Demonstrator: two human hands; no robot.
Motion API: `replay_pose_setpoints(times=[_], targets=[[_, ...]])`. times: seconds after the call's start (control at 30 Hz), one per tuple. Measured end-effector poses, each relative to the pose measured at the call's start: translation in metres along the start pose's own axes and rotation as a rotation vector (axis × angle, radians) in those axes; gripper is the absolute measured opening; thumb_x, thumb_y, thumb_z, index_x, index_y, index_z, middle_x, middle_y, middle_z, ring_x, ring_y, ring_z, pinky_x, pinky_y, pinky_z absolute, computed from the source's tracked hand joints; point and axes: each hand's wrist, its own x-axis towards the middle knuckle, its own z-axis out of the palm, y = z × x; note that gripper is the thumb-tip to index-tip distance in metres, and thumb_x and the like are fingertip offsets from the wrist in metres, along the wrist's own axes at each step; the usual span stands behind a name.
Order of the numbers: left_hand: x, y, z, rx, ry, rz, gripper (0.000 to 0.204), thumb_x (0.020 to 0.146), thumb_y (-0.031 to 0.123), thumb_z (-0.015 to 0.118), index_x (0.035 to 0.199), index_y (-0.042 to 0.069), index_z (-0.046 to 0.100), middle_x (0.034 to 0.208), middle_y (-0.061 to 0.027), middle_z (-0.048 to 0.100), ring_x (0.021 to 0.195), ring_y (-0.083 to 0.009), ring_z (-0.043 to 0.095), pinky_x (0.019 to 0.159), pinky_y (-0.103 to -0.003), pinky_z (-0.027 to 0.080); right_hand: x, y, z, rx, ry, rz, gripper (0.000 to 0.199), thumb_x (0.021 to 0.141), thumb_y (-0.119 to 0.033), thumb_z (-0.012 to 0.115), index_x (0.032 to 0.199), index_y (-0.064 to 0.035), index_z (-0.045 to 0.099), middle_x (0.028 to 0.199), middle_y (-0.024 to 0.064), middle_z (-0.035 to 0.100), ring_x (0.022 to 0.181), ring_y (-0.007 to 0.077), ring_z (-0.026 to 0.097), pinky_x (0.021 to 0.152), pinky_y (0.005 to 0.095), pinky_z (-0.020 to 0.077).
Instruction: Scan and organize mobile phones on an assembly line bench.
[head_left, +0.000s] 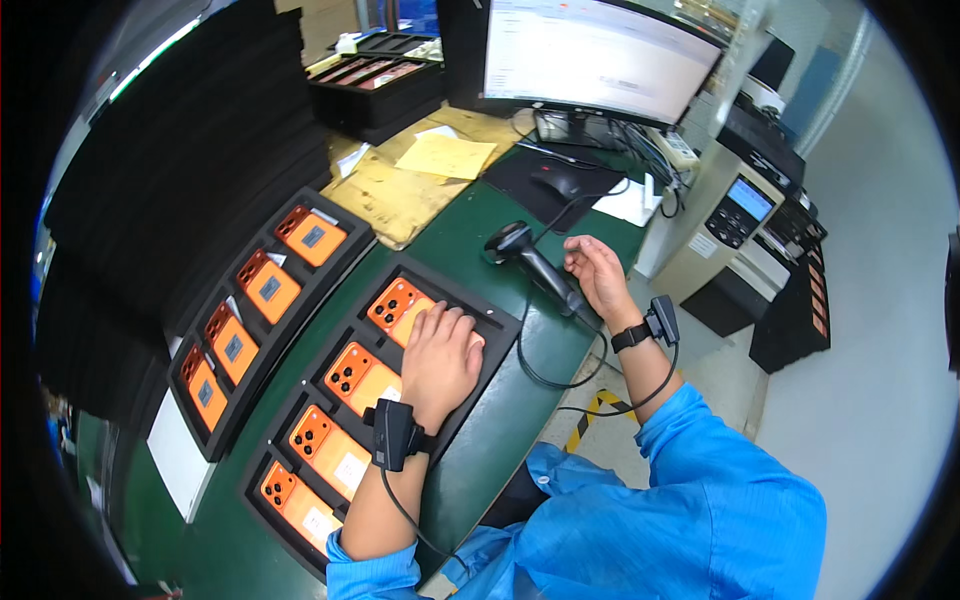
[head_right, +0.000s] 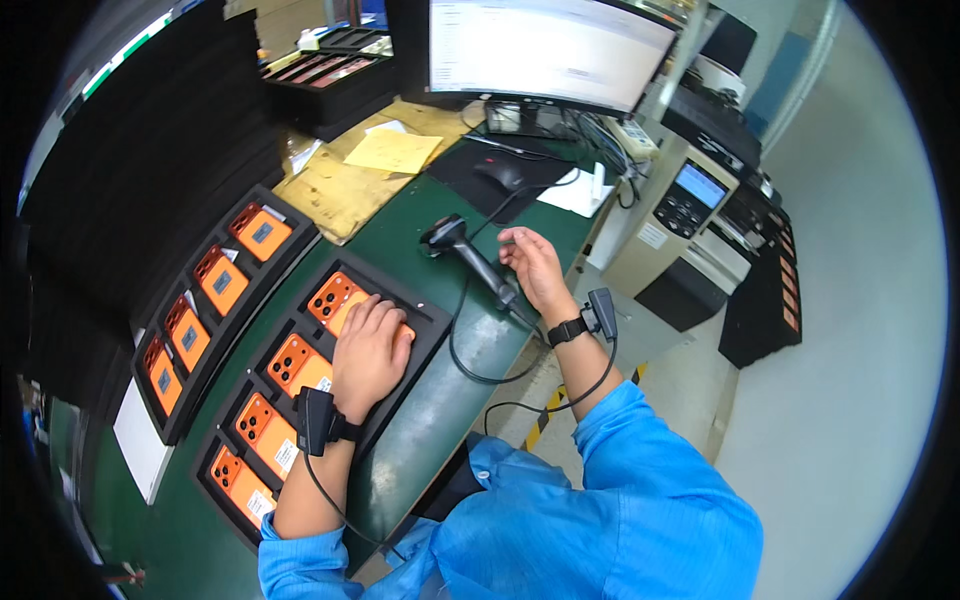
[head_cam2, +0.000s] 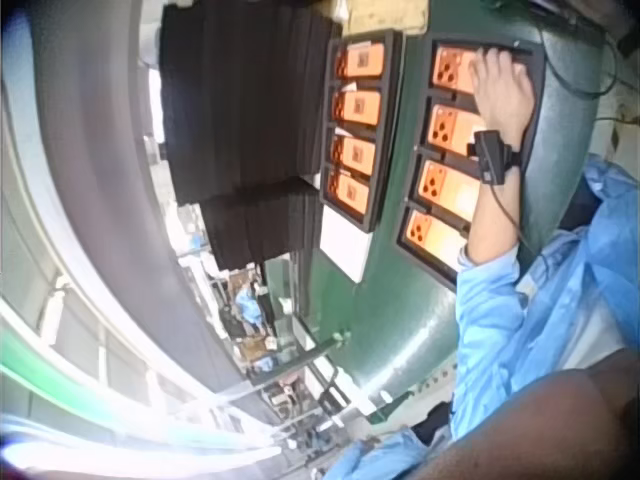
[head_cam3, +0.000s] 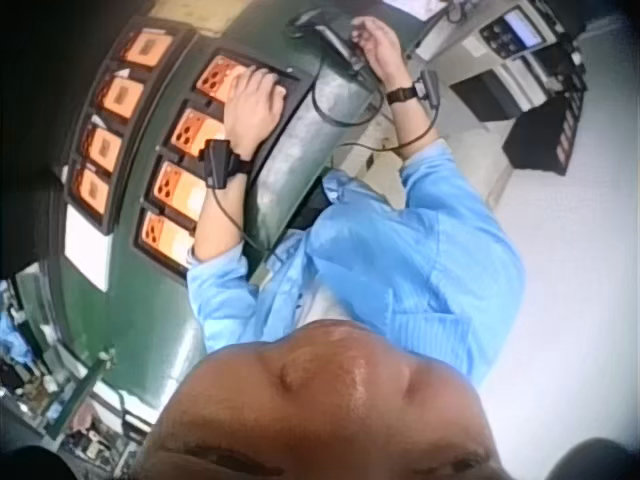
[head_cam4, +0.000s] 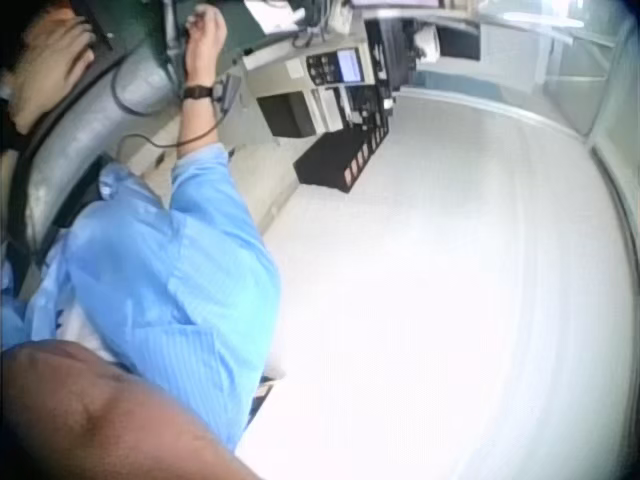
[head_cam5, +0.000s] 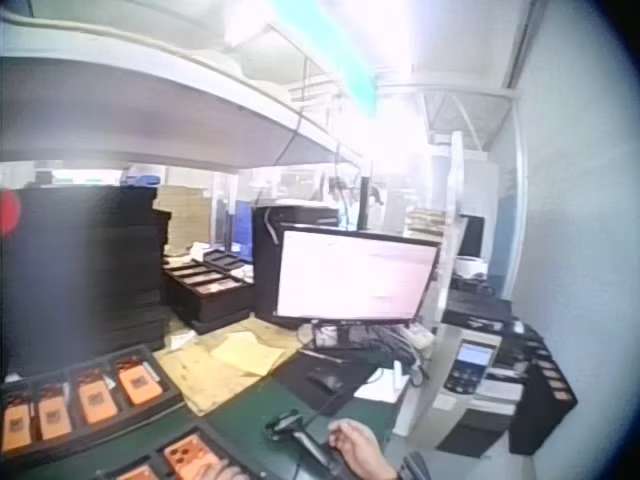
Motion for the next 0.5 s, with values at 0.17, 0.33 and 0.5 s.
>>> replay_pose_setpoints(times=[0.17, 0.33, 0.5], targets=[[-0.004, -0.001, 0.001, 0.005, -0.001, -0.004, 0.027, 0.084, 0.018, 0.061, 0.106, 0.003, 0.061, 0.115, -0.0134, 0.059, 0.121, -0.0341, 0.049, 0.105, -0.046, 0.036, -0.058, -0.050, -0.080, -0.298, 0.502, -0.199, 0.021, 0.097, -0.023, 0.053, 0.096, -0.0054, 0.064, 0.087, 0.0018, 0.064, 0.071, 0.0085, 0.057, 0.064, 0.0229, 0.0461], [-0.003, 0.001, -0.002, -0.004, -0.019, -0.022, 0.027, 0.083, 0.016, 0.060, 0.106, 0.002, 0.061, 0.114, -0.0149, 0.060, 0.120, -0.0350, 0.050, 0.106, -0.046, 0.034, -0.104, -0.111, -0.185, -0.349, 0.849, -0.344, 0.022, 0.096, -0.023, 0.053, 0.094, -0.0048, 0.065, 0.080, 0.0004, 0.062, 0.064, 0.0060, 0.054, 0.056, 0.0199, 0.0430], [-0.001, 0.001, 0.002, -0.001, -0.035, -0.010, 0.025, 0.083, 0.013, 0.060, 0.105, 0.002, 0.061, 0.117, -0.0150, 0.059, 0.121, -0.0345, 0.049, 0.106, -0.045, 0.035, -0.095, -0.154, -0.203, -0.332, 0.914, -0.308, 0.030, 0.096, -0.032, 0.055, 0.113, -0.0076, 0.062, 0.094, 0.0014, 0.062, 0.074, 0.0083, 0.056, 0.063, 0.0230, 0.0454]])
